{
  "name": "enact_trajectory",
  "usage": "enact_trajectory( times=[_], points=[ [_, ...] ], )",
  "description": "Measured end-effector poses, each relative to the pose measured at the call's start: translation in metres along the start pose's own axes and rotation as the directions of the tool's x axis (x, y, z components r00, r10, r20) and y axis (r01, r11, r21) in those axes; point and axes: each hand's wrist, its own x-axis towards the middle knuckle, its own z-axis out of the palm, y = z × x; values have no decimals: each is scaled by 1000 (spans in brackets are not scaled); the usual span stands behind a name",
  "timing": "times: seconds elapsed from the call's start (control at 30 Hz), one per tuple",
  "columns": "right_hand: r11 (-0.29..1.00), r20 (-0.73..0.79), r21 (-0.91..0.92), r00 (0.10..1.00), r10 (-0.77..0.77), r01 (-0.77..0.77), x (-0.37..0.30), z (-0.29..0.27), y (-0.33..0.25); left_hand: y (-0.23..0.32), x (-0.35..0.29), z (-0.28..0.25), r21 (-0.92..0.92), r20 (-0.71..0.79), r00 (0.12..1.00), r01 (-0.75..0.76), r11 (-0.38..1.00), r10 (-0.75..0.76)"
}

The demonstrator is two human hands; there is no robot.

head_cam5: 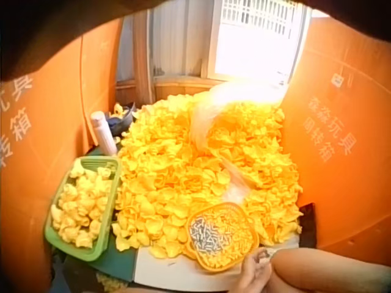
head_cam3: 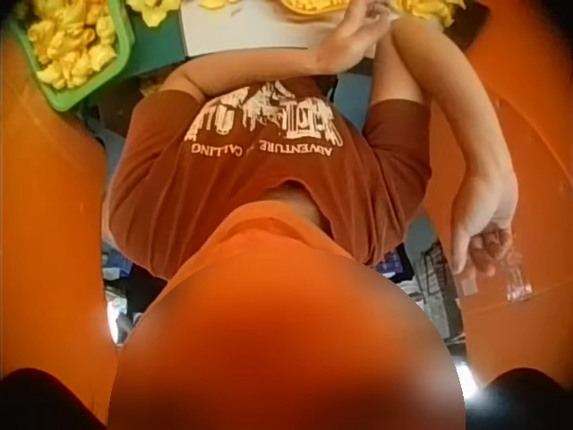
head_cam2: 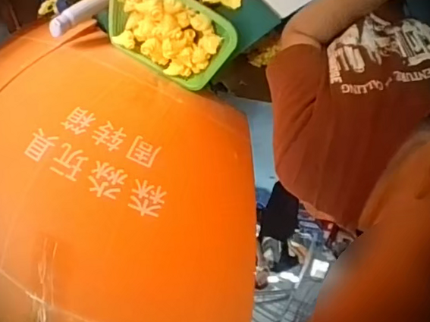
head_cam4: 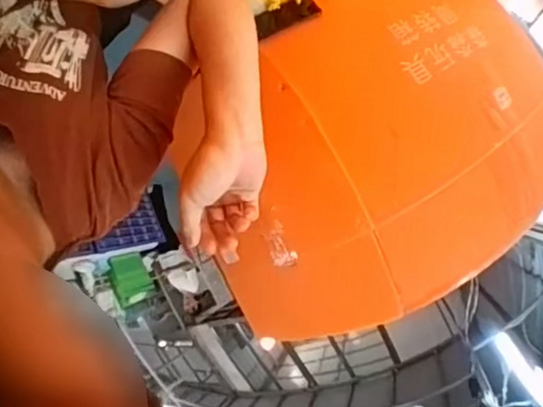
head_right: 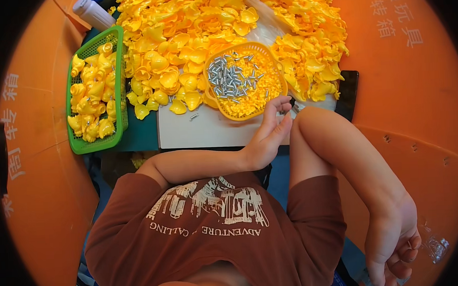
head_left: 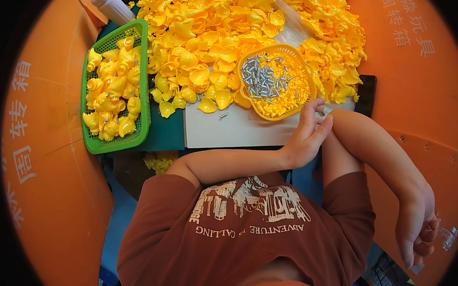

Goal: Assembling toy ducks by manually joining plastic parts and inserting small metal components.

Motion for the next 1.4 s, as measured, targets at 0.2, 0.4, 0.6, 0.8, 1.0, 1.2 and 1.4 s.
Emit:
enact_trajectory(
  times=[0.2,0.4,0.6,0.8,1.0,1.2,1.4],
  points=[
    [1000,-12,19,1000,-8,8,-6,2,0,14,-9,1,-117,74,997,-26,993,34],
    [1000,39,-13,999,-14,15,7,-9,2,3,0,0,-52,22,998,-53,997,54],
    [997,90,-73,996,-9,15,10,-7,2,9,1,0,98,42,999,-30,995,26],
    [996,137,-91,990,-11,24,-1,-10,5,19,-9,-6,-49,172,985,7,999,1],
    [991,275,-86,953,127,-107,-29,-12,10,20,9,-22,1,14,998,-59,998,59],
    [761,763,-647,-34,646,-46,-195,-76,102,85,33,-66,26,-64,982,-177,984,179],
    [522,45,-481,-575,817,704,-272,-191,108,124,34,-100,-68,-214,912,-370,927,349]
  ],
)
